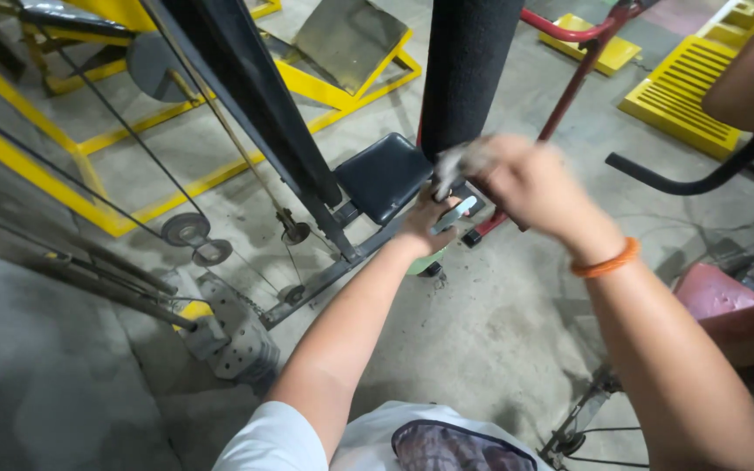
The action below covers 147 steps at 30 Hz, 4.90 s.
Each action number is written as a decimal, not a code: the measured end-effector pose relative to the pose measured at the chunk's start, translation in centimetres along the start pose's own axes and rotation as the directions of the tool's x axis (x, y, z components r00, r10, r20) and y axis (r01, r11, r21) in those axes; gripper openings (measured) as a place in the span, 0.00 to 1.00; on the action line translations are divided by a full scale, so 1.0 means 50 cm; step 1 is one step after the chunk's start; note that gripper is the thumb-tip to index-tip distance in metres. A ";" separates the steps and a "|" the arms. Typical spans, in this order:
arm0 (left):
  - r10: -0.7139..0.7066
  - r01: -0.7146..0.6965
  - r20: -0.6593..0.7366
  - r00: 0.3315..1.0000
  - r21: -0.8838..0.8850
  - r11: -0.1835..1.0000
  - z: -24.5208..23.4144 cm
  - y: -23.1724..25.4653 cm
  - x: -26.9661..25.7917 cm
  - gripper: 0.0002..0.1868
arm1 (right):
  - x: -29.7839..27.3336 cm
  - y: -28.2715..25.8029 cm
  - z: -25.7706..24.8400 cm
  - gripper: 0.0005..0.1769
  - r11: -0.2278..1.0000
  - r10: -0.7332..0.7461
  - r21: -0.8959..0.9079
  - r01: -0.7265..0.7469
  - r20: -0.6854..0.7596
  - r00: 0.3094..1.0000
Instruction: Wiping down gym equipment with a spray bottle and cloth.
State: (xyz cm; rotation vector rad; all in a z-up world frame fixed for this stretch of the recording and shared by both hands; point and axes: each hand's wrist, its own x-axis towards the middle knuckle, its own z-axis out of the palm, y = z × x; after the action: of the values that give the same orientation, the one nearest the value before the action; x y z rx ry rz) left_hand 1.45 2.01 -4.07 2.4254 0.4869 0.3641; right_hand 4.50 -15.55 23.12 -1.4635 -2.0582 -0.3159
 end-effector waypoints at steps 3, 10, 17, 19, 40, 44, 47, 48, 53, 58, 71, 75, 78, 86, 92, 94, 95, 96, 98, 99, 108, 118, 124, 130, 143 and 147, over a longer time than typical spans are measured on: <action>-0.033 0.033 -0.005 0.999 -0.021 0.999 -0.033 0.047 -0.025 0.31 | -0.018 0.041 -0.047 0.09 0.904 0.427 0.085 -0.419 -0.229 0.875; 0.208 -0.238 -0.234 0.950 -0.108 0.965 -0.021 0.052 0.005 0.23 | 0.116 0.054 -0.089 0.12 0.739 0.600 0.613 -0.279 -0.412 0.685; 0.099 -0.187 -0.395 0.913 -0.190 0.964 -0.043 0.116 0.025 0.35 | 0.115 0.060 0.006 0.22 0.972 0.171 0.223 -0.073 -0.458 0.872; 0.092 -0.148 -0.386 0.918 -0.119 0.982 -0.033 0.104 0.040 0.29 | 0.073 0.088 0.027 0.27 0.962 0.218 0.242 -0.128 -0.396 0.892; -0.242 0.176 -0.228 0.943 -0.275 0.945 -0.167 0.259 -0.060 0.24 | 0.115 0.133 -0.052 0.16 0.815 0.439 0.551 -0.178 -0.388 0.810; -0.162 0.157 -0.255 0.953 -0.042 0.987 -0.072 0.176 0.006 0.30 | 0.131 0.113 -0.042 0.21 0.987 -0.121 0.024 0.156 -0.518 0.847; -0.030 0.004 -0.439 0.898 -0.061 0.998 -0.036 0.148 0.024 0.33 | 0.093 0.127 -0.003 0.33 0.985 0.055 0.172 0.025 -0.445 0.894; -0.029 0.002 -0.438 0.898 -0.060 0.998 -0.033 0.141 0.027 0.33 | 0.081 0.135 0.006 0.33 0.985 0.056 0.171 0.024 -0.446 0.893; -0.099 0.072 -0.373 0.922 -0.087 0.994 -0.039 0.148 0.015 0.30 | 0.018 0.173 0.042 0.30 0.786 0.447 0.487 -0.381 -0.023 0.894; -0.114 0.081 -0.338 0.934 -0.109 0.991 -0.054 0.156 0.004 0.31 | -0.025 0.175 0.045 0.28 0.699 0.586 0.325 -0.637 0.251 0.771; 0.083 -0.132 -0.448 0.890 -0.078 0.988 -0.036 0.129 0.006 0.27 | 0.118 0.048 -0.047 0.27 0.988 0.155 0.047 -0.150 -0.460 0.874; 0.039 -0.057 -0.339 0.940 -0.043 0.997 -0.054 0.136 0.004 0.31 | 0.109 0.080 0.025 0.39 0.991 0.131 0.069 -0.111 -0.468 0.874; 0.071 -0.087 -0.308 0.949 -0.039 0.995 -0.069 0.147 0.001 0.19 | 0.090 0.059 0.049 0.36 0.978 0.198 0.145 -0.148 -0.437 0.878; 0.038 -0.120 -0.379 0.925 -0.196 0.973 -0.110 0.166 -0.046 0.25 | 0.046 0.002 0.105 0.22 0.579 0.719 -0.413 -0.703 -0.149 0.679; 0.069 -0.117 -0.342 0.937 -0.123 0.985 -0.117 0.155 -0.031 0.27 | 0.031 0.042 0.037 0.37 0.772 0.627 0.352 -0.529 -0.290 0.723; 0.086 -0.133 -0.354 0.931 -0.111 0.985 -0.130 0.168 -0.048 0.27 | 0.090 0.032 0.020 0.35 0.785 0.605 0.474 -0.399 -0.449 0.658; 0.102 -0.148 -0.371 0.923 -0.098 0.984 -0.139 0.177 -0.052 0.28 | 0.121 0.029 0.008 0.33 0.795 0.581 0.558 -0.237 -0.588 0.563; 0.103 -0.149 -0.371 0.923 -0.100 0.984 -0.134 0.176 -0.048 0.28 | 0.119 0.050 0.001 0.33 0.795 0.581 0.557 -0.239 -0.588 0.563; 0.109 -0.179 -0.438 0.892 -0.122 0.976 -0.122 0.168 -0.046 0.28 | 0.114 0.092 -0.006 0.23 0.743 0.565 0.669 0.013 -0.638 0.523; 0.101 -0.171 -0.439 0.893 -0.124 0.977 -0.114 0.169 -0.051 0.28 | 0.119 0.099 0.003 0.23 0.739 0.568 0.674 0.012 -0.632 0.527; 0.096 -0.171 -0.473 0.876 -0.118 0.978 -0.114 0.169 -0.038 0.27 | 0.154 0.163 0.058 0.18 0.770 0.605 0.596 -0.228 -0.566 0.560; 0.008 -0.062 -0.367 0.930 -0.136 0.989 -0.155 0.202 -0.055 0.28 | 0.105 0.222 0.069 0.23 0.763 0.646 0.393 -0.513 -0.488 0.587; -0.044 -0.026 -0.334 0.942 -0.200 0.979 -0.119 0.185 -0.036 0.30 | 0.080 0.234 0.091 0.31 0.716 0.679 0.247 -0.653 -0.462 0.570; 0.105 -0.123 -0.389 0.915 -0.023 0.992 -0.068 0.143 -0.011 0.37 | 0.058 0.140 0.093 0.32 0.746 0.553 -0.056 -0.664 -0.504 0.664; 0.038 -0.074 -0.413 0.910 -0.071 0.995 -0.098 0.158 -0.025 0.25 | -0.068 0.022 0.083 0.25 0.465 0.555 -0.791 -0.398 -0.089 0.827; -0.001 -0.052 -0.425 0.905 -0.111 0.992 -0.105 0.184 -0.041 0.26 | -0.097 -0.013 0.046 0.30 0.498 0.713 -0.705 -0.506 0.000 0.701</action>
State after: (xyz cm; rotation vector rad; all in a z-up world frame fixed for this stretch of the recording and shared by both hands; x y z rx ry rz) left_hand -0.01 -2.85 5.46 2.2346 0.5996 0.9195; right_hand 4.23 -18.40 18.55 -2.7443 -1.4721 -0.5929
